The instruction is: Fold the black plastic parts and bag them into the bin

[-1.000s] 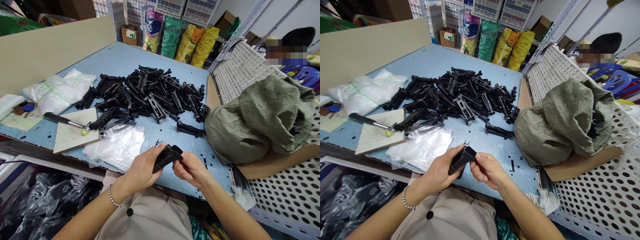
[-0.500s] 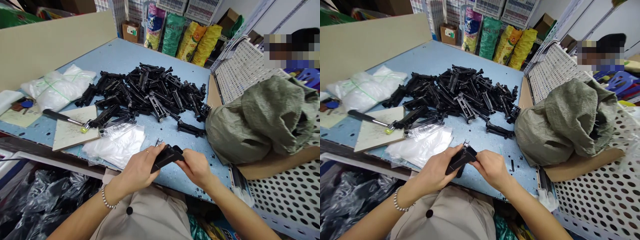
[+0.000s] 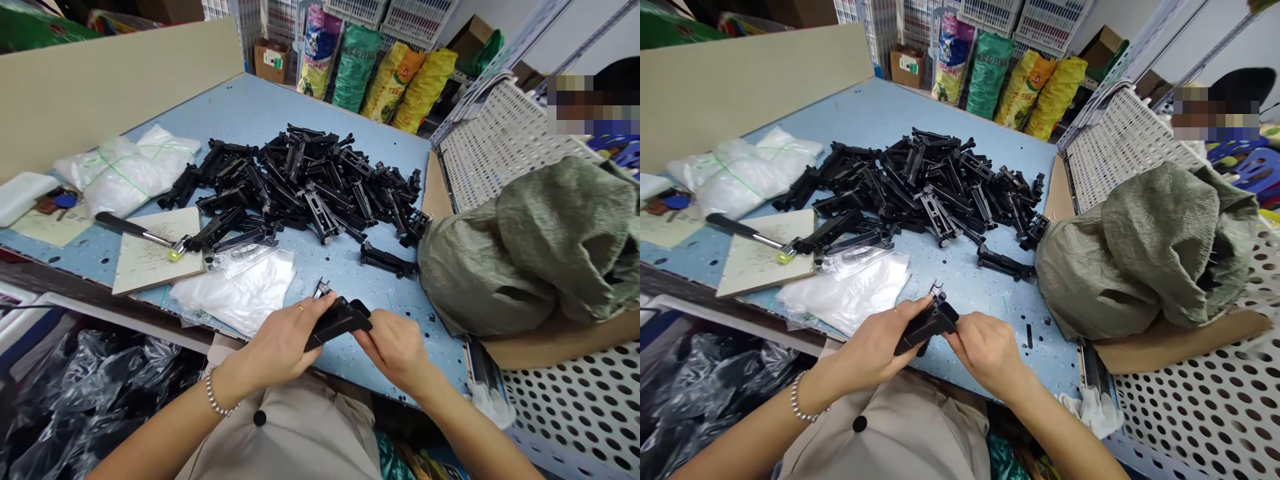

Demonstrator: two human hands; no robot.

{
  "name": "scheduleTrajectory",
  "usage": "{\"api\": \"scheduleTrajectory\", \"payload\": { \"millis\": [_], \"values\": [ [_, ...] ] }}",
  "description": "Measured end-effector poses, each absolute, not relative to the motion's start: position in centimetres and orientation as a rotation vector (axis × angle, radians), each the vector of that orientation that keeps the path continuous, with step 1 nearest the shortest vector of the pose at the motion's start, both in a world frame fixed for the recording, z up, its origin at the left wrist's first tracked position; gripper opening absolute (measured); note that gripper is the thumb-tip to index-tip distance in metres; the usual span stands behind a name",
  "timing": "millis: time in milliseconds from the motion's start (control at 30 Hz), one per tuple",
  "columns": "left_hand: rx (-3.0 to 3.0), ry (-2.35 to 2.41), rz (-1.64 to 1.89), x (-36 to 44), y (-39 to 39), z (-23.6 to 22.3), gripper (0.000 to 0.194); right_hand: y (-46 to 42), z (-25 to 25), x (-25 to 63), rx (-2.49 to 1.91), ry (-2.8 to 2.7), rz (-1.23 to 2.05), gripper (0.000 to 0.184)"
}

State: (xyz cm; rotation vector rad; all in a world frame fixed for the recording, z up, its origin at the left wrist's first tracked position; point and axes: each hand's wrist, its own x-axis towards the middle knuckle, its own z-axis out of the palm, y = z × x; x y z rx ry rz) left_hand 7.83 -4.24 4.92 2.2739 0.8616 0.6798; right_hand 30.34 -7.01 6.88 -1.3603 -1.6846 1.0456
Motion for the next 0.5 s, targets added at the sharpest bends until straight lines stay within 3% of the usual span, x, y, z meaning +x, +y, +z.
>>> {"api": "scheduleTrajectory", "payload": {
  "millis": [67, 200, 300, 400, 500],
  "values": [
    [2.279, 0.893, 0.688, 7.9, -4.3, 4.8, 0.069, -6.8, 7.0, 30.5, -1.357, -1.696, 1.058, 0.038],
    [2.254, 0.907, 0.732, 8.0, -4.3, 4.7, 0.070, -6.8, 5.6, 29.8, -1.038, -1.179, 1.993, 0.061],
    [2.254, 0.899, 0.733, 7.9, -4.3, 4.6, 0.070, -7.0, 4.6, 29.1, -0.835, -0.765, 2.291, 0.049],
    [2.267, 0.860, 0.741, 7.6, -4.3, 4.5, 0.071, -7.2, 5.0, 29.0, -0.899, -0.948, 2.137, 0.044],
    [2.267, 0.861, 0.714, 7.5, -4.4, 4.6, 0.071, -7.2, 6.4, 29.3, -1.225, -1.667, 1.344, 0.038]
  ]
}}
